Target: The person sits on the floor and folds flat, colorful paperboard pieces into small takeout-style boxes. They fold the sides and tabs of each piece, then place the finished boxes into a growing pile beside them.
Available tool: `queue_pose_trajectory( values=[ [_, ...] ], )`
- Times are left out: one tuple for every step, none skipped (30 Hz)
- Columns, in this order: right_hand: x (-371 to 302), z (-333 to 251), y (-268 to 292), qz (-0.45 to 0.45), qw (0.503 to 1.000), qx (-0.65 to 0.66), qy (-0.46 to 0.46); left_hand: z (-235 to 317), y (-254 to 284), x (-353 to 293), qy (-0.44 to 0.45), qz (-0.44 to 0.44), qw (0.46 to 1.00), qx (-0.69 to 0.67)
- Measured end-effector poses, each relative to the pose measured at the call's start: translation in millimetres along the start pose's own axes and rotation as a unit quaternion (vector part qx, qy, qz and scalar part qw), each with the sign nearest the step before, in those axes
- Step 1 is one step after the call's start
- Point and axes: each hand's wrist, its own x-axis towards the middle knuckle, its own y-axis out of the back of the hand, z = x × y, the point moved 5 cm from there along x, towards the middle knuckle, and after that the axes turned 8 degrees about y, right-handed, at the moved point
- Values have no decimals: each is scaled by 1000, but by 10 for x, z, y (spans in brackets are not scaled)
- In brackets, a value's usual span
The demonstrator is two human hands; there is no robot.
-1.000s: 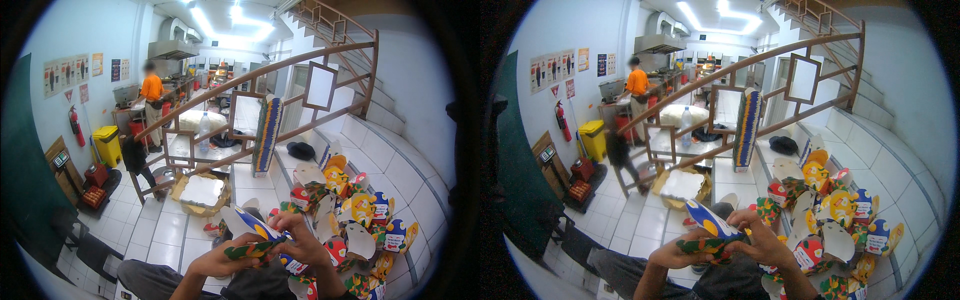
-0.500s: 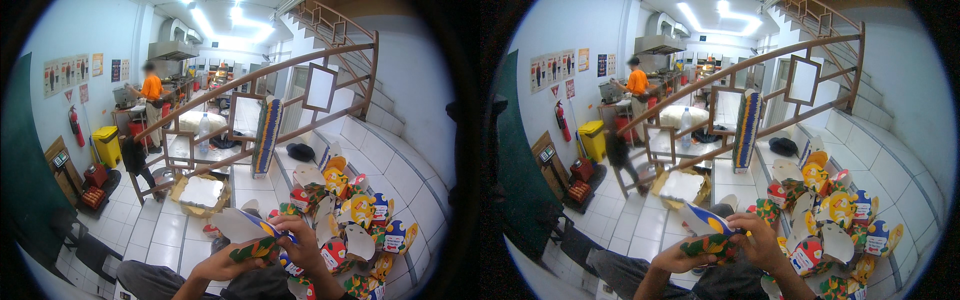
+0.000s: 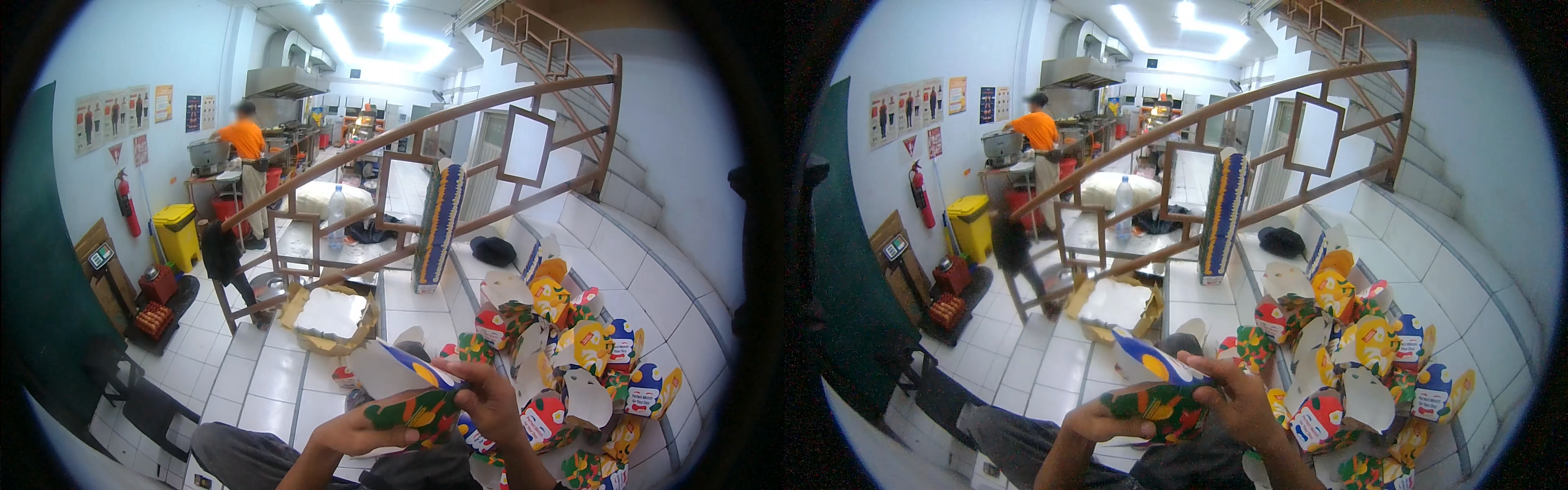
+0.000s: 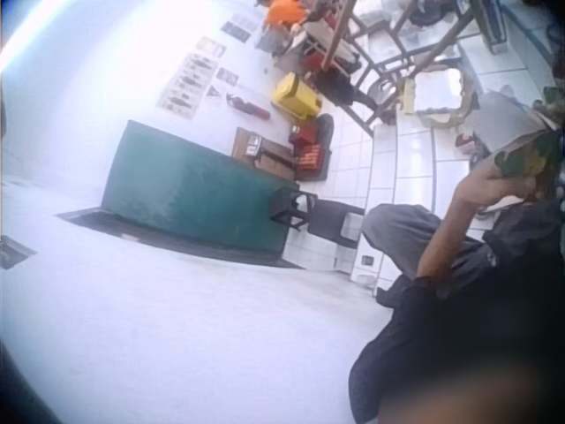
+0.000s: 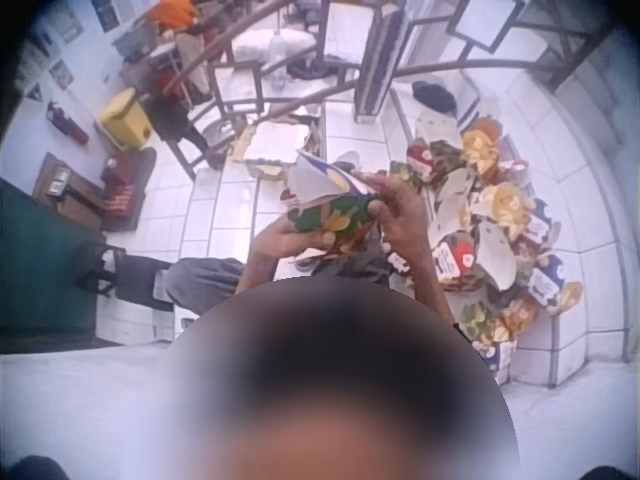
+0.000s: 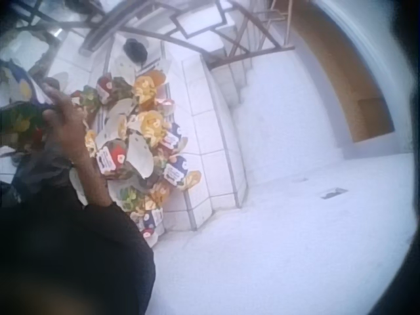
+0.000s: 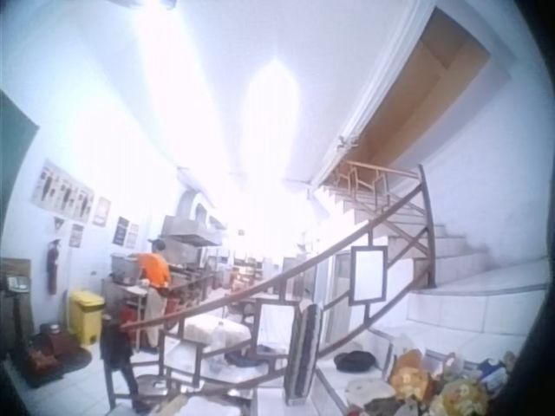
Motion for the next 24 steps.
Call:
queue_pose_trajectory(
  values=[
    [-11, -13, -7, 6, 999, -38, 7, -10, -1, 4, -8, -20, 1000, 0],
    [-21, -31, -17, 9, 998, -61, 24, -16, 2, 4, -17, -37, 999, -1],
    [-30, -46, -23, 11, 996, -77, 40, -50, 16, 8, 7, -38, 999, 19],
    [-42, -52, -22, 14, 994, -95, 48, -75, 32, 8, 30, -38, 998, 37],
    [-42, -54, -21, 16, 992, -109, 59, -104, 59, 4, 65, -26, 996, 58],
    [-34, -47, -9, 21, 991, -118, 60, -70, 59, -4, 45, -33, 997, 56],
    [-20, -32, -20, 7, 992, -109, 57, -38, 71, -12, 39, -27, 997, 54],
    [-4, -12, -30, -2, 994, -96, 43, -8, 70, -18, 35, -23, 998, 52],
    [20, -15, -45, -12, 996, -71, 43, 17, 78, -18, 44, -10, 993, 109],
    [45, -12, -43, -7, 996, -88, 28, 46, 92, -11, 52, 3, 985, 166],
    [75, -33, -43, -6, 995, -94, 27, 80, 105, -6, 47, 29, 971, 231],
    [105, -64, -53, -7, 995, -92, 34, 110, 87, 10, 23, 46, 939, 342],
    [106, -95, -45, 4, 994, -109, 21, 128, 54, 36, -12, 77, 888, 453],
    [83, -139, -41, 14, 993, -118, 13, 147, 3, 49, -62, 111, 817, 563],
    [48, -170, -32, 35, 989, -143, 2, 121, -17, 81, -66, 128, 757, 638],
    [1, -162, -47, 43, 990, -134, -21, 63, -35, 99, -49, 134, 730, 668],
    [-62, -132, -59, 65, 987, -142, -46, -1, -44, 128, -25, 135, 699, 701],
    [-120, -98, -74, 72, 985, -147, -50, -61, -54, 152, -2, 134, 666, 734],
    [-163, -6, 2, 132, 971, -181, -82, -111, -77, 183, 7, 122, 660, 742],
    [-187, 98, 65, 174, 957, -211, -93, -86, -142, 194, -53, 140, 669, 728],
    [-208, 203, 140, 215, 944, -230, -99, -49, -230, 179, -124, 161, 667, 717],
    [-211, 319, 204, 237, 941, -222, -96, -11, -298, 165, -179, 175, 663, 706],
    [-220, 419, 273, 257, 940, -205, -90, 6, -385, 126, -221, 153, 675, 687],
    [-249, 518, 346, 287, 936, -177, -102, 78, -449, 45, -291, 180, 675, 654]
  ],
)
